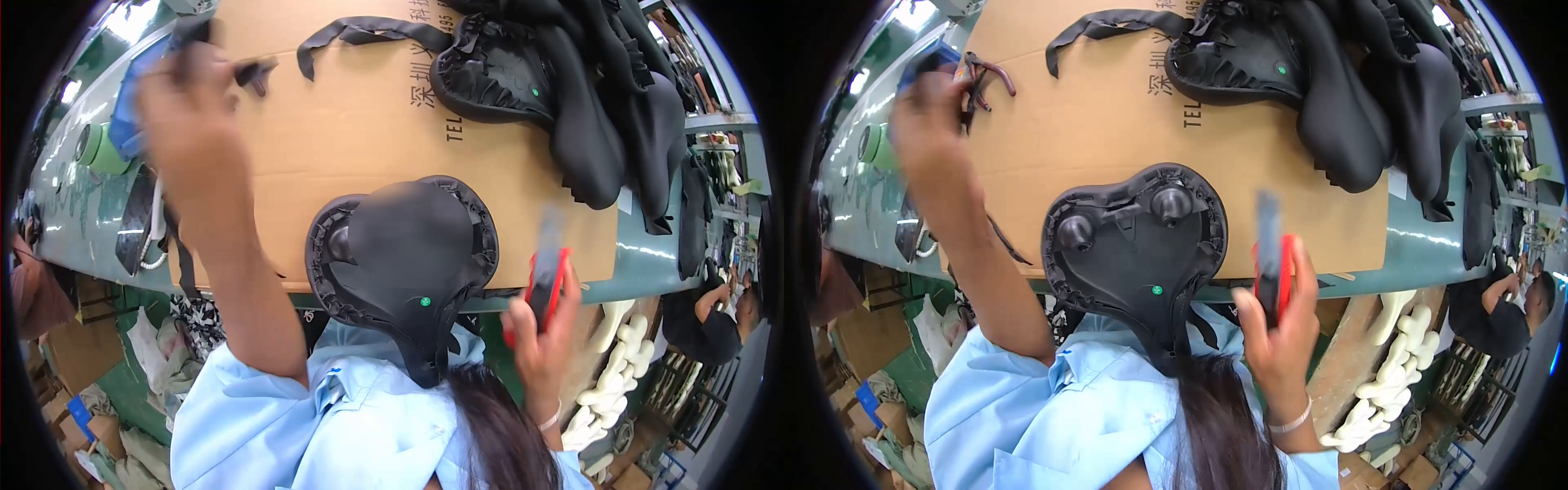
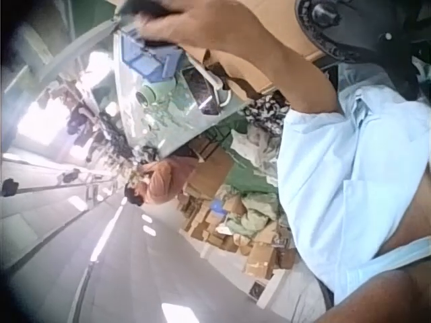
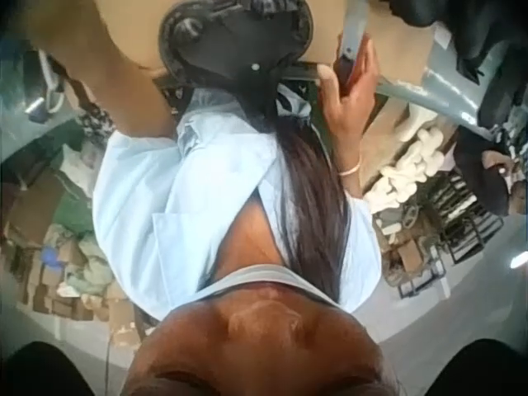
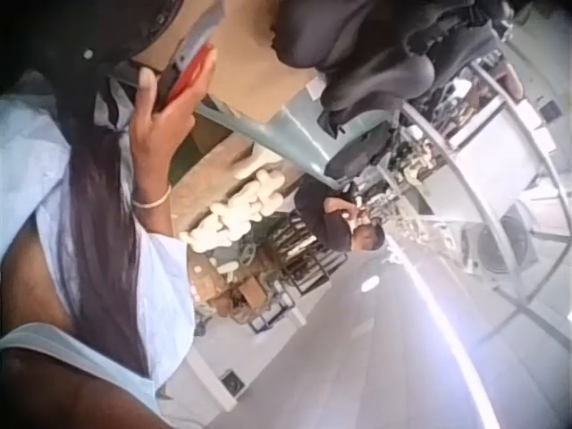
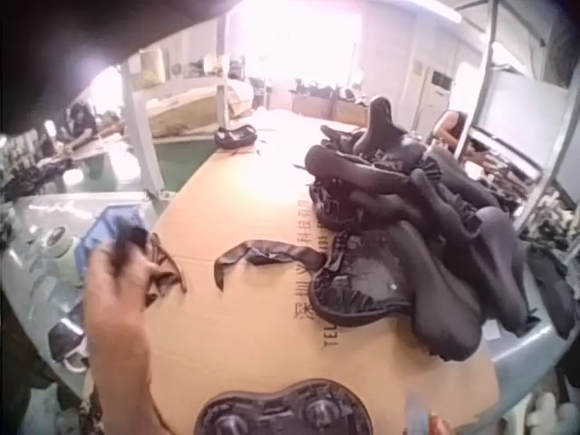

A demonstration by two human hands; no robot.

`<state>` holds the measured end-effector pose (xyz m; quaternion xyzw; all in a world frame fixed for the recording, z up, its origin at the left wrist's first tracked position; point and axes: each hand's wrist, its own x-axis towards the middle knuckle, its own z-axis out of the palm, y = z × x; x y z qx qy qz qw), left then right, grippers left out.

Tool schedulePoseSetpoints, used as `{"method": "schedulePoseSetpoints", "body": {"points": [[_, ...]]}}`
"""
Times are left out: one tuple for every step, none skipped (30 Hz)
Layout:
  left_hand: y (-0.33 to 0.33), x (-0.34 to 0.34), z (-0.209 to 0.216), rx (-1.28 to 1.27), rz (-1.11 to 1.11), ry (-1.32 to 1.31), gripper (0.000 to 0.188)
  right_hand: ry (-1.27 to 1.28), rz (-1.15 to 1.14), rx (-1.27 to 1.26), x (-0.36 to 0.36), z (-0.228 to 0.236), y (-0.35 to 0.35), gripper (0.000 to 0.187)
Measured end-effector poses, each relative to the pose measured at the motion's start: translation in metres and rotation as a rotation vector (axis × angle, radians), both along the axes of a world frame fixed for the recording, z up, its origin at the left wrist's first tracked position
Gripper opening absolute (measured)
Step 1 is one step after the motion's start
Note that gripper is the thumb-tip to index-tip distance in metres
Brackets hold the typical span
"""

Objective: Trim excess material from bicycle seats using a utility knife.

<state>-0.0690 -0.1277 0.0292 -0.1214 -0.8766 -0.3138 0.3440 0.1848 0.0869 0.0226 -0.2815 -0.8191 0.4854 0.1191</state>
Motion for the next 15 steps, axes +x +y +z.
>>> {"method": "schedulePoseSetpoints", "body": {"points": [[0.010, -0.002, -0.015, 0.111, -0.120, -0.169, 0.029, -0.045, 0.026, -0.076, -0.018, -0.009, 0.002, 0.070], [-0.002, 0.010, -0.029, -0.197, -0.035, -0.090, 0.032, 0.122, 0.061, -0.091, -0.040, -0.024, -0.005, 0.070], [-0.015, 0.027, -0.033, -0.495, 0.048, -0.008, 0.035, 0.184, 0.088, 0.023, -0.054, -0.038, -0.003, 0.069], [-0.010, 0.043, -0.031, -0.441, 0.037, -0.014, 0.031, 0.167, 0.023, -0.135, -0.072, -0.037, -0.003, 0.068], [0.003, 0.062, -0.016, -0.234, -0.050, -0.124, 0.027, 0.242, 0.002, -0.071, -0.087, -0.038, 0.000, 0.064], [0.016, 0.082, -0.004, -0.031, -0.131, -0.237, 0.022, 0.234, 0.020, 0.041, -0.100, -0.032, 0.004, 0.060], [0.033, 0.102, 0.006, 0.128, -0.311, -0.348, 0.011, 0.240, 0.048, 0.149, -0.112, -0.023, 0.006, 0.056], [0.051, 0.113, 0.010, 0.046, -0.428, -0.350, 0.010, 0.260, 0.071, 0.137, -0.121, -0.022, 0.007, 0.056], [0.066, 0.115, 0.001, -0.146, -0.497, -0.383, 0.018, 0.309, 0.091, -0.051, -0.128, -0.024, 0.011, 0.051], [0.086, 0.118, -0.011, -0.247, -0.483, -0.432, 0.022, 0.361, 0.103, -0.228, -0.131, -0.022, 0.017, 0.047], [0.097, 0.118, -0.020, -0.352, -0.450, -0.486, 0.026, 0.353, 0.082, -0.296, -0.123, -0.016, 0.015, 0.040], [0.100, 0.115, -0.025, -0.356, -0.431, -0.477, 0.026, 0.345, 0.113, -0.266, -0.111, -0.015, 0.020, 0.042], [0.105, 0.113, -0.027, -0.348, -0.387, -0.468, 0.026, 0.336, 0.127, -0.229, -0.095, -0.015, 0.027, 0.044], [0.108, 0.108, -0.032, -0.342, -0.337, -0.463, 0.026, 0.342, 0.132, -0.236, -0.082, -0.013, 0.026, 0.044], [0.107, 0.105, -0.037, -0.349, -0.339, -0.466, 0.026, 0.268, 0.158, -0.198, -0.066, -0.009, 0.023, 0.050]]}}
